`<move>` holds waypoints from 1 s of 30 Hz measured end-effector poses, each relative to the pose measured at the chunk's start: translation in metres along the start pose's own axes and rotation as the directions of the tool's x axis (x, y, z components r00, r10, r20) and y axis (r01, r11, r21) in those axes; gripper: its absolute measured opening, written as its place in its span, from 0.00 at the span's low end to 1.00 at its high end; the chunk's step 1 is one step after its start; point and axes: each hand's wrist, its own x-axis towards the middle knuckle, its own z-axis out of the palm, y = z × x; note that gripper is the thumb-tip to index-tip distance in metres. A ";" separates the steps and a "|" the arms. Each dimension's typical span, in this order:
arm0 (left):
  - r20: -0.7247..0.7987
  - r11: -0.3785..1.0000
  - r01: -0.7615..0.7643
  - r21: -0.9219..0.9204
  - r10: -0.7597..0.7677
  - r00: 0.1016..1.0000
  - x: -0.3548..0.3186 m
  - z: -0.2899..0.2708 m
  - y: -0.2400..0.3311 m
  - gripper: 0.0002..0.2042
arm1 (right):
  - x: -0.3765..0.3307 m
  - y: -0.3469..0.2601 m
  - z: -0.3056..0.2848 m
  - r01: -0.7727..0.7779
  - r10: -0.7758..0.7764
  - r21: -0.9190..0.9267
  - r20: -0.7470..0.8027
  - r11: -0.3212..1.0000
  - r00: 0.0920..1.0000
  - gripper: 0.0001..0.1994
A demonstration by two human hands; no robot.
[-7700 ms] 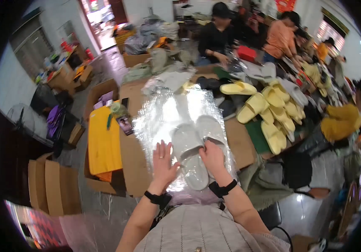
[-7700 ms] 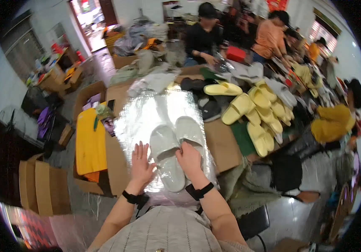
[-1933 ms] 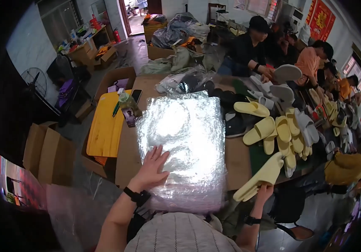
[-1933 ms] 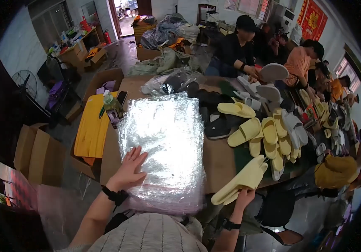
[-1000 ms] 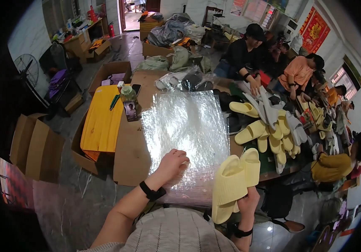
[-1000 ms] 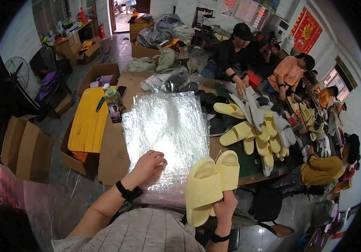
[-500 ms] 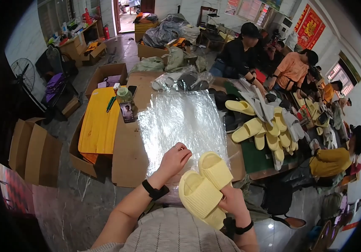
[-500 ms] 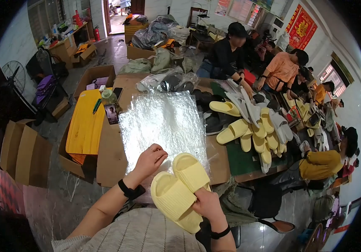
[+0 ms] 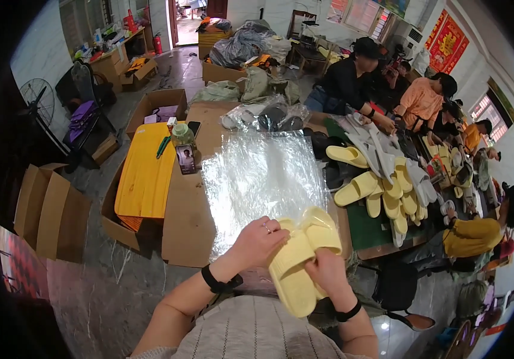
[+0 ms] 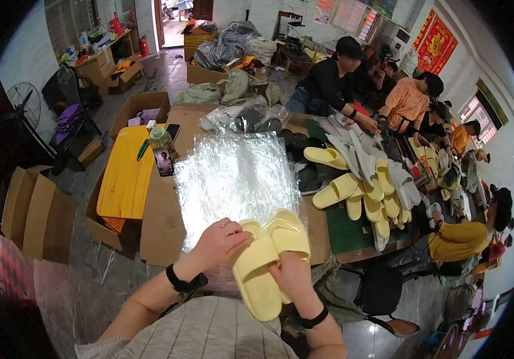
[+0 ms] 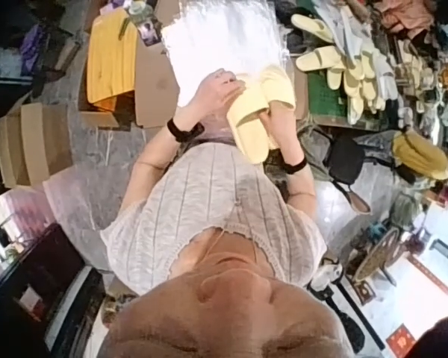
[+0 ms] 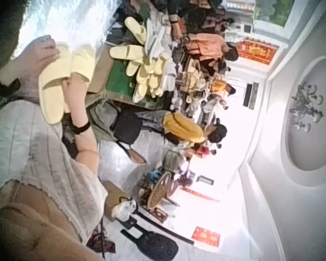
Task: Sorting and organizing manufactured slippers and plastic bags at a factory workstation.
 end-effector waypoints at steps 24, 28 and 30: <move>0.048 0.936 0.137 -0.325 -0.128 0.991 -0.024 -0.021 0.016 0.07 | 0.090 -0.040 0.080 0.299 -0.248 0.086 -0.369 0.950 0.896 0.34; 0.065 0.921 0.209 -0.330 -0.199 0.978 -0.030 -0.024 0.013 0.07 | 0.063 -0.044 0.059 0.339 -0.303 0.217 -0.185 0.915 0.935 0.42; 0.048 0.923 0.203 -0.328 -0.198 0.979 -0.029 -0.025 0.014 0.07 | 0.047 -0.029 0.067 0.356 -0.334 0.083 -0.201 0.931 0.921 0.42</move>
